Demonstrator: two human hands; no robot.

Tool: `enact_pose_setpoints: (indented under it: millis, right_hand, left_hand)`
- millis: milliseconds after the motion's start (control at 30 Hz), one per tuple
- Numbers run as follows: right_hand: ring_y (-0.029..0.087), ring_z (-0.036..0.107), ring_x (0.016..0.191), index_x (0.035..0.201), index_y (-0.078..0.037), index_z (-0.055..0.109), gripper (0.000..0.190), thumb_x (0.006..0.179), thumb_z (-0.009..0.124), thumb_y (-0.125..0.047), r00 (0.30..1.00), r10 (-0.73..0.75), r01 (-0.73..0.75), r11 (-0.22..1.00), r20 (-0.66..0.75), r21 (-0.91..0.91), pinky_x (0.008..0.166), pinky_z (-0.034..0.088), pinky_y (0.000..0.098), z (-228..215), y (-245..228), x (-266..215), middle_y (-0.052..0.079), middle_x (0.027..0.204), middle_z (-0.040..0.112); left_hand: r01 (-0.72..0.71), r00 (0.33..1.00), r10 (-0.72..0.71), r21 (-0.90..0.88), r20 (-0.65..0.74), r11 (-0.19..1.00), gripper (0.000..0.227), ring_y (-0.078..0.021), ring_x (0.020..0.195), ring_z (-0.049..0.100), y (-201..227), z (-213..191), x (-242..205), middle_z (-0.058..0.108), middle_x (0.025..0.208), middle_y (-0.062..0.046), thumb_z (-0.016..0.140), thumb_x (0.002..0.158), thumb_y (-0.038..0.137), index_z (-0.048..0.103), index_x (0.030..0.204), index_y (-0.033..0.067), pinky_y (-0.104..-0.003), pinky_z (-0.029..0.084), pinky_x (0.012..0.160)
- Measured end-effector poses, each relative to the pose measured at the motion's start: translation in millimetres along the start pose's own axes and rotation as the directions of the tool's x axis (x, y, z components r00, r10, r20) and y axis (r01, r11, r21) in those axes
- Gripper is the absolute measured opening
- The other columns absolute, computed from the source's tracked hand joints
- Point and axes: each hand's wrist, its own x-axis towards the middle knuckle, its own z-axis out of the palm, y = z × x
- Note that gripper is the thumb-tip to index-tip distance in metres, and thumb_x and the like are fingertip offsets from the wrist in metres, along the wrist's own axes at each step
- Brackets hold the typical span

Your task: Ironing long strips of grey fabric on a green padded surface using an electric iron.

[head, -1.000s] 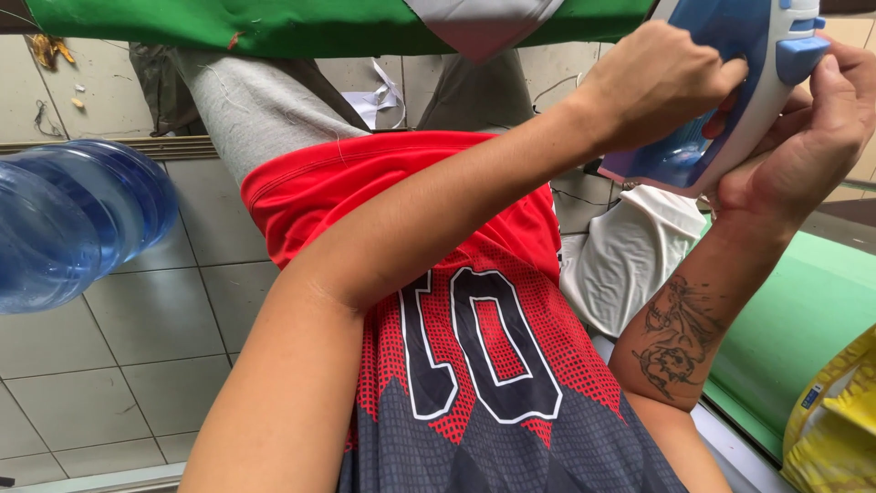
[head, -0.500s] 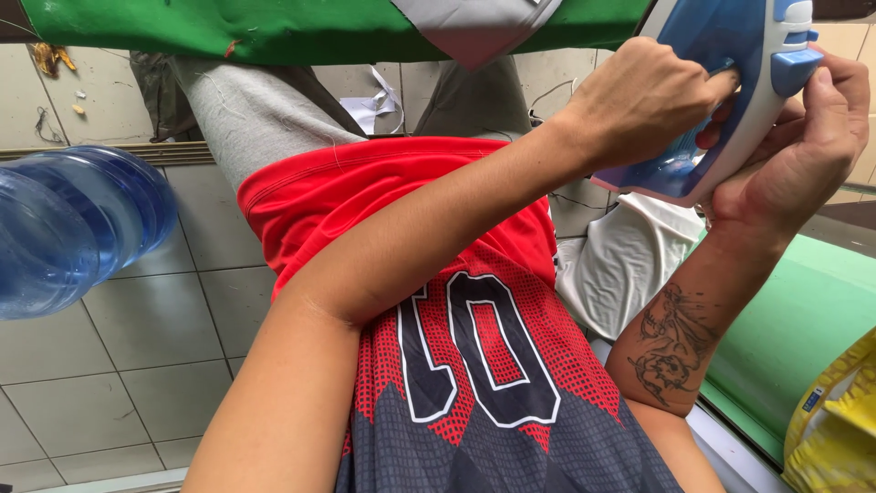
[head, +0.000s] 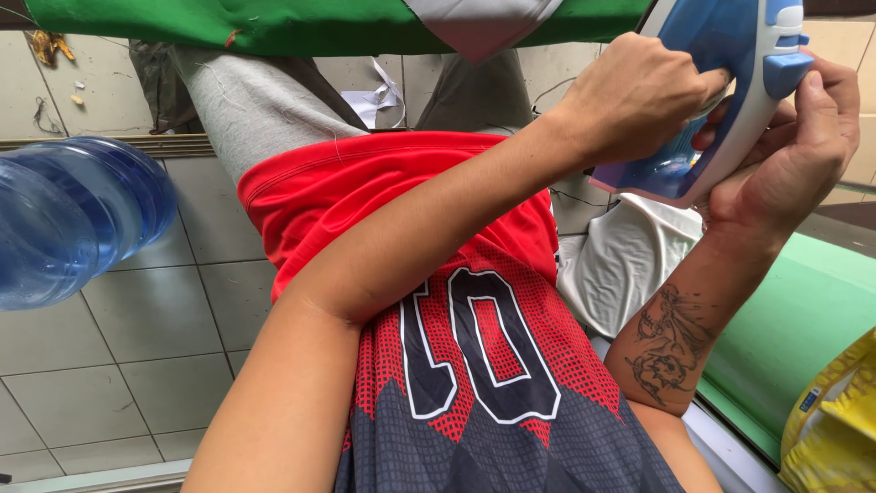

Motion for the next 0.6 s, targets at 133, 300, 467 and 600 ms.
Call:
enact_pose_setpoints:
  millis: [133,300,467,600]
  right_hand:
    - [0.03,0.063,0.06,0.105,-0.012,0.062,0.014,0.103,0.054,-0.024,1.0,-0.006,0.006,1.0,0.016,0.02,0.049,0.055,0.0392,1.9,-0.3,-0.3,0.011,0.079,0.061]
    - [0.028,0.06,0.057,0.105,-0.011,0.062,0.012,0.103,0.056,-0.021,1.0,0.016,-0.017,0.998,0.012,0.062,0.045,0.052,0.0394,9.6,0.0,-1.8,0.01,0.074,0.059]
    - [0.023,0.062,0.057,0.103,-0.012,0.063,0.012,0.103,0.055,-0.021,1.0,0.012,-0.012,1.0,-0.003,-0.005,0.046,0.054,0.0346,10.4,2.9,-1.6,0.006,0.076,0.061]
    - [0.022,0.066,0.059,0.108,-0.014,0.064,0.017,0.103,0.055,-0.027,0.999,0.027,-0.03,0.997,-0.044,-0.067,0.047,0.058,0.0315,2.3,8.8,4.7,0.007,0.078,0.064]
  left_hand:
    - [-0.007,1.0,0.006,-0.023,-0.014,1.0,0.014,-0.033,0.042,0.06,-7.2,-3.9,0.8,0.064,0.051,-0.003,0.066,0.083,0.024,0.058,0.072,0.0199,-0.046,0.039,0.038]
    - [-0.009,0.998,0.008,-0.019,-0.059,1.0,0.018,-0.0278,0.045,0.061,-7.4,1.0,-10.7,0.062,0.051,0.003,0.071,0.073,0.021,0.054,0.078,0.0204,-0.044,0.039,0.042]
    - [0.06,0.996,-0.057,0.043,-0.064,0.997,0.011,-0.0261,0.049,0.066,1.1,-1.8,-20.0,0.065,0.055,0.004,0.058,0.091,0.03,0.055,0.085,0.0211,-0.043,0.046,0.048]
    - [0.018,0.998,-0.019,0.02,0.061,1.0,0.05,-0.0192,0.069,0.072,-21.5,-15.0,-32.1,0.072,0.08,0.009,0.085,0.082,0.045,0.054,0.115,0.0247,-0.038,0.053,0.064]
